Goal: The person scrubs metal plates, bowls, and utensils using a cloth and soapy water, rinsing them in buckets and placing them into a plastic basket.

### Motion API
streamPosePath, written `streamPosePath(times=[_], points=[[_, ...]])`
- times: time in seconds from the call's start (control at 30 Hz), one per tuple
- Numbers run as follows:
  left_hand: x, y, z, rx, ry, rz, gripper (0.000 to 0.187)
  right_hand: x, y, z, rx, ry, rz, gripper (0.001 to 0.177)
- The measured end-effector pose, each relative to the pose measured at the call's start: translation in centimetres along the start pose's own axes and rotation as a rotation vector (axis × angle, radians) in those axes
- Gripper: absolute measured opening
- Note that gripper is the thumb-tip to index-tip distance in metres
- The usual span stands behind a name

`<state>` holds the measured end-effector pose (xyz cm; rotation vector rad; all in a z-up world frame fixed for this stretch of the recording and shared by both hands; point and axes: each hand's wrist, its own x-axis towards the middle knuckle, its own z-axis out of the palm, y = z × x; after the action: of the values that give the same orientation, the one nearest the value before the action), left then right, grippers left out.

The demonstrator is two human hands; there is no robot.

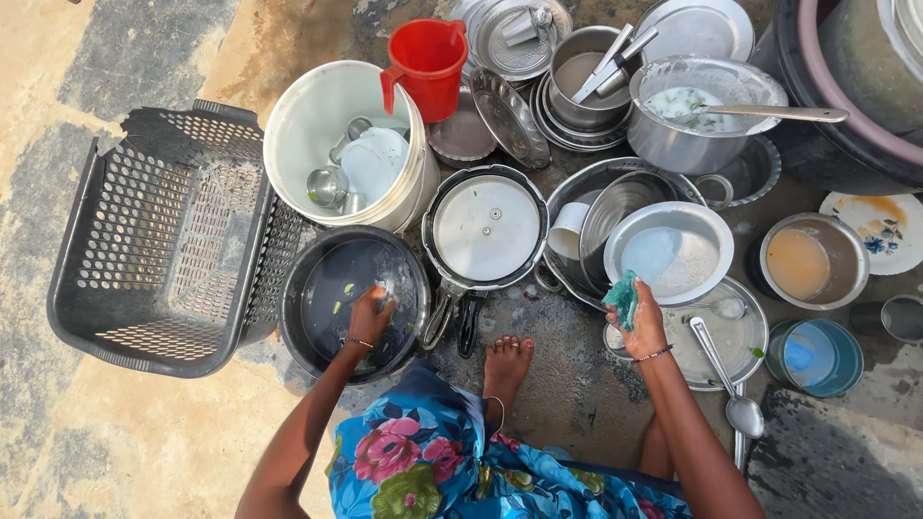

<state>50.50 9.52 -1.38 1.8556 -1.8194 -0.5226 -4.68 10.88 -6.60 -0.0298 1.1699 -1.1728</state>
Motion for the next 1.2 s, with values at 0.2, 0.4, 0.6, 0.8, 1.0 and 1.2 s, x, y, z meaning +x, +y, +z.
streamPosePath(times=[0.2,0.4,0.6,0.8,1.0,1.2], points=[[0.5,-0.7,3.9,0.136,-0.156,-0.159,0.043,0.8,1.0,-0.3,-0.058,0.017,0.005,0.028],[1.6,1.4,2.7,0.232,-0.141,-0.237,0.050,0.7,1.6,-0.1,-0.043,0.022,0.031,0.026],[3.0,5.7,-8.0,0.125,-0.088,-0.340,0.033,0.7,1.2,-0.7,-0.089,-0.021,0.014,0.027],[3.0,11.7,-15.9,-0.530,-0.030,-0.491,0.019,0.9,1.5,-0.7,-0.078,-0.014,0.001,0.029],[4.3,14.5,-19.1,-0.695,0.051,-0.556,0.018,1.0,2.3,-0.5,-0.078,0.004,-0.008,0.031],[11.1,15.9,-19.0,-0.933,0.255,-0.490,0.025,-1.3,0.3,1.3,0.017,0.013,-0.030,0.034]])
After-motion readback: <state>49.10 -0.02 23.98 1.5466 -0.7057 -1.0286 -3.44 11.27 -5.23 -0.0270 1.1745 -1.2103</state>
